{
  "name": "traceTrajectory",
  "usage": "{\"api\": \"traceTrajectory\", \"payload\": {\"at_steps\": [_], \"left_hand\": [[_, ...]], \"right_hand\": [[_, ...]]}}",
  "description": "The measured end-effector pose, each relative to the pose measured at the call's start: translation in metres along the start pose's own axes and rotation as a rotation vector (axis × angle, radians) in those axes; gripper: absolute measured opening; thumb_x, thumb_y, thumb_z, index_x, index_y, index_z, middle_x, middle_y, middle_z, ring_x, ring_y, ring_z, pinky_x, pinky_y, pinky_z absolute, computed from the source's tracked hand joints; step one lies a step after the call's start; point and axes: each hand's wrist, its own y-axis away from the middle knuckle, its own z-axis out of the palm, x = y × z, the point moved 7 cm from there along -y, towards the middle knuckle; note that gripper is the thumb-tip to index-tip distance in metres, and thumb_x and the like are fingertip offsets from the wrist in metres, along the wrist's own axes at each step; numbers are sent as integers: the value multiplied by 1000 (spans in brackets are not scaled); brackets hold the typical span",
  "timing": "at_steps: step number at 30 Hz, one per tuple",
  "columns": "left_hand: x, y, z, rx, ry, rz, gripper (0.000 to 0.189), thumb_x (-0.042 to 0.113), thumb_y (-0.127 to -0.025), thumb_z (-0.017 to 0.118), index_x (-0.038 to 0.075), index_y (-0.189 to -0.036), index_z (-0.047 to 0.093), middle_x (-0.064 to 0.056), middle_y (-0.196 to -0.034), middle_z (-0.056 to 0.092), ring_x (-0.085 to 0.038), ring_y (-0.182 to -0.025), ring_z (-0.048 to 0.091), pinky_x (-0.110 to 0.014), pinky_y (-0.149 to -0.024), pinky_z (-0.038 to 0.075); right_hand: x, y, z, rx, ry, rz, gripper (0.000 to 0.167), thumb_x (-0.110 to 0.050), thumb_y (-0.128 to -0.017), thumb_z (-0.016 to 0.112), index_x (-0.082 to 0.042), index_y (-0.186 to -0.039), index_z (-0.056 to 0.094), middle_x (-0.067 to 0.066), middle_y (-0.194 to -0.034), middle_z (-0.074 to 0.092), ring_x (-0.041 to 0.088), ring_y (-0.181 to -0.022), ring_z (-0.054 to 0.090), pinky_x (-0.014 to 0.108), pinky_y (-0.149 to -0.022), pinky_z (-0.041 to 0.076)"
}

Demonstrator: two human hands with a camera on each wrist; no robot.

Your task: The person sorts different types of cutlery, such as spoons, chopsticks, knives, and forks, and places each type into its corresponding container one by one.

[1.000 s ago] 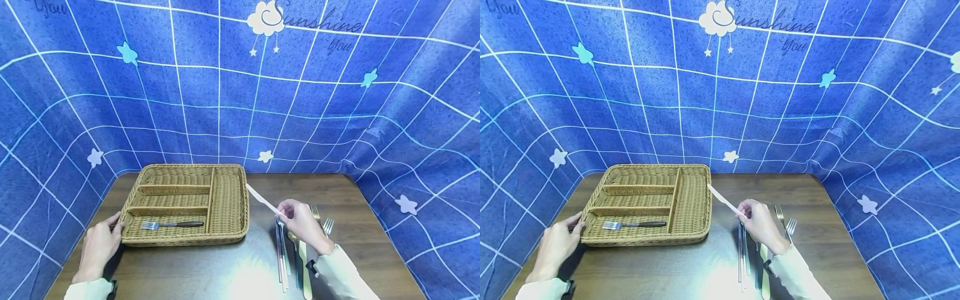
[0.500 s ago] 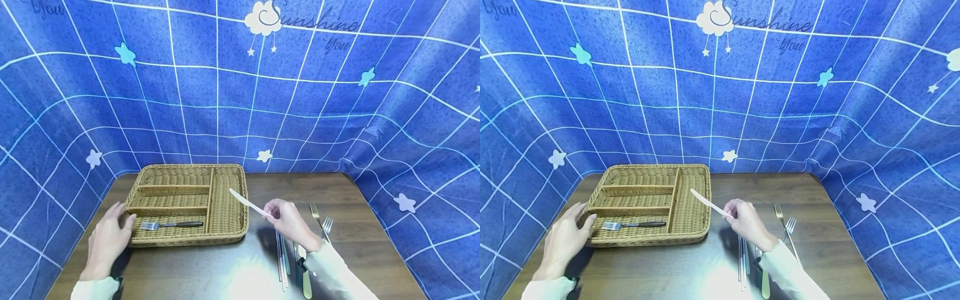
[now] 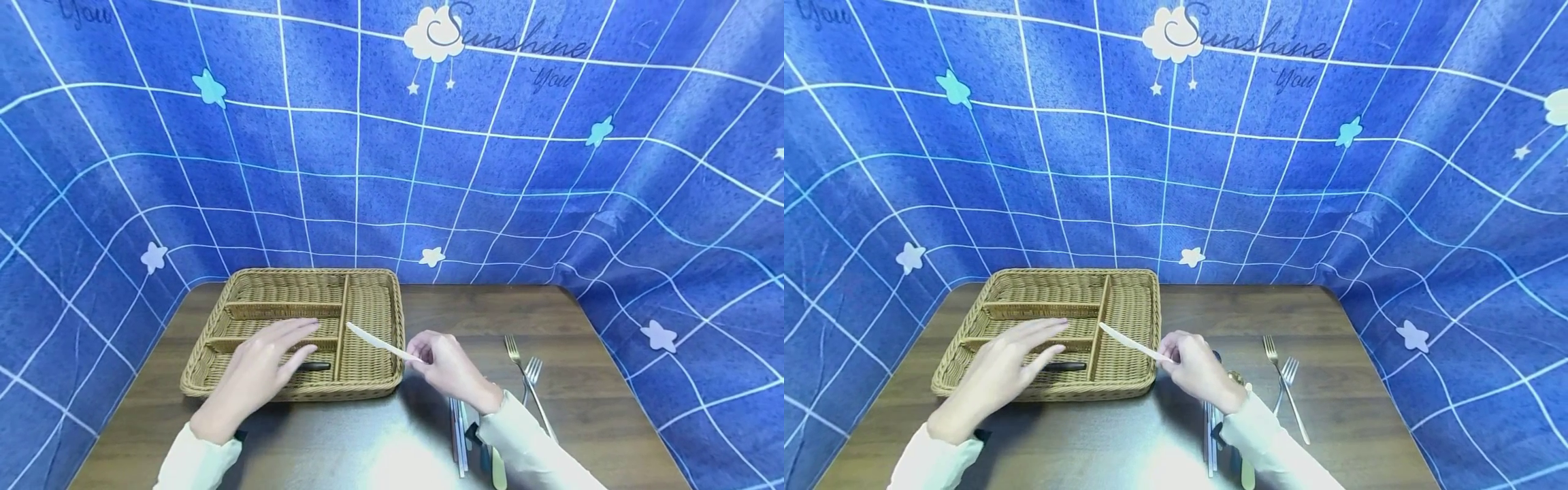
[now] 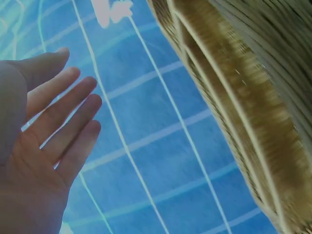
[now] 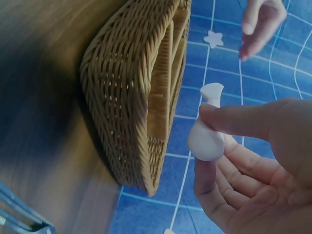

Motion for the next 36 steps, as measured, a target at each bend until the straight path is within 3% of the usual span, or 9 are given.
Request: {"api": "traceTrajectory", "payload": {"at_steps": [4,9,13,15,19,29,32,36], "left_hand": [[26,-13,12,-35,16,101,41,43,-107,65,12,-132,76,-7,-135,74,-32,-120,72,-53,-104,57],[47,-21,25,-95,4,183,37,34,-101,75,12,-131,77,-6,-133,75,-30,-121,72,-50,-106,57],[56,-20,35,-124,-6,237,38,30,-97,80,13,-131,77,-6,-132,76,-27,-119,73,-47,-105,58],[59,-20,39,-147,0,249,41,24,-91,86,13,-130,77,-5,-130,76,-25,-118,73,-46,-104,58],[63,-19,44,-191,12,262,36,23,-92,86,13,-125,79,-2,-122,79,-21,-112,74,-43,-100,60],[67,-21,50,-238,31,264,7,24,-93,84,23,-97,79,13,-89,75,-9,-76,69,-32,-67,60],[68,-21,53,-253,14,272,15,24,-93,85,24,-85,72,15,-80,68,-8,-71,63,-30,-62,55],[68,-21,57,-293,-13,271,19,24,-93,85,23,-81,71,15,-77,63,-7,-70,59,-28,-60,52]], "right_hand": [[-4,-1,4,-13,-4,2,13,-1,-91,82,-10,-90,73,-7,-80,67,3,-67,59,22,-61,54],[-12,-2,13,-46,10,-15,14,-4,-92,82,-13,-89,73,-9,-77,65,2,-64,57,22,-58,52],[-19,-2,20,-74,-3,-36,14,-4,-93,81,-14,-89,72,-10,-74,64,2,-61,55,21,-54,49],[-22,-2,23,-83,-15,-51,13,-4,-93,81,-13,-89,72,-10,-73,64,2,-60,55,20,-53,48],[-27,-2,28,-95,-36,-79,13,-2,-92,81,-11,-89,72,-9,-73,65,2,-61,55,20,-53,48],[-36,-1,30,-140,-59,-86,14,0,-92,81,-11,-89,73,-8,-77,63,0,-62,53,19,-53,48],[-38,-1,31,-150,-58,-85,14,-1,-92,82,-11,-89,73,-8,-76,62,0,-62,52,18,-52,46],[-40,-1,32,-156,-46,-103,14,-1,-91,83,-12,-88,73,-9,-76,60,-1,-63,50,18,-53,44]]}}
